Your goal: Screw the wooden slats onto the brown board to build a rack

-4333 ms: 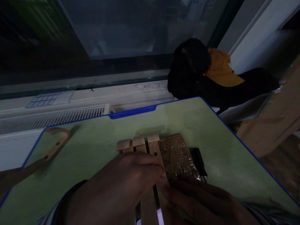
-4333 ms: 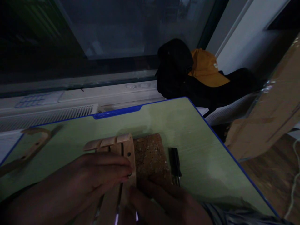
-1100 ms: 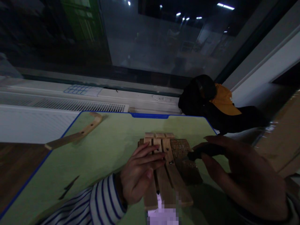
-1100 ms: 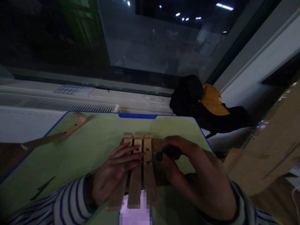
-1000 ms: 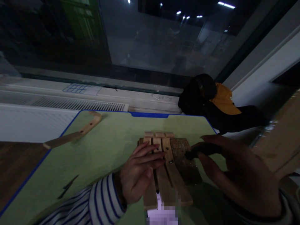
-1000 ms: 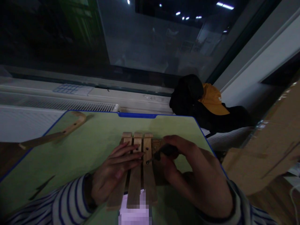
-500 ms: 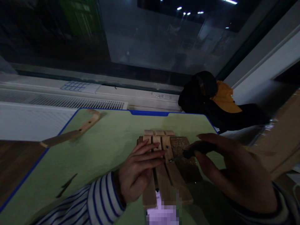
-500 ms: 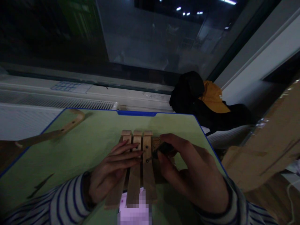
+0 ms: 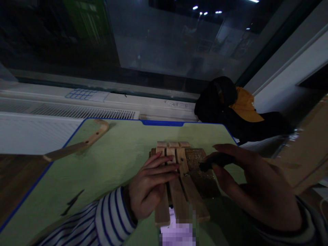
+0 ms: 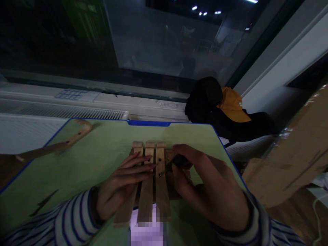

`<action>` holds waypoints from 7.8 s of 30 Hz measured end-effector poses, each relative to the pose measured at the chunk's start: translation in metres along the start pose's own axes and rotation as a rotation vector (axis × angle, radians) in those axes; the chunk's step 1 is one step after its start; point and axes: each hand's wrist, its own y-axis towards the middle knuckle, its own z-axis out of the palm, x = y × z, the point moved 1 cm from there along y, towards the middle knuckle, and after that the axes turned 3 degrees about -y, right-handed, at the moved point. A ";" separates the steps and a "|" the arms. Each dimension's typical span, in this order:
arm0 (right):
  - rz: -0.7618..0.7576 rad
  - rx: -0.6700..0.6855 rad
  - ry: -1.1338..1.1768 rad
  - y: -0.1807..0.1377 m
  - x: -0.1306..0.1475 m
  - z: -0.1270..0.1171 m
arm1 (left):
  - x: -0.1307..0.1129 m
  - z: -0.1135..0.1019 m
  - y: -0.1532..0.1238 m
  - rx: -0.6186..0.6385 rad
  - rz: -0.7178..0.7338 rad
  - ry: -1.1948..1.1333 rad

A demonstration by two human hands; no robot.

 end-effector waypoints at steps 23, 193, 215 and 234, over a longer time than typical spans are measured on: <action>-0.089 0.081 0.133 0.008 0.005 0.002 | -0.032 -0.015 0.028 -0.236 -0.256 -0.008; -0.182 0.249 0.254 0.031 0.013 -0.009 | -0.051 -0.013 0.058 -0.120 -0.345 0.057; -0.170 0.241 0.268 0.033 0.011 -0.005 | -0.052 -0.011 0.060 -0.156 -0.346 0.087; -0.195 0.259 0.249 0.033 0.012 -0.006 | -0.052 -0.013 0.060 -0.124 -0.333 0.089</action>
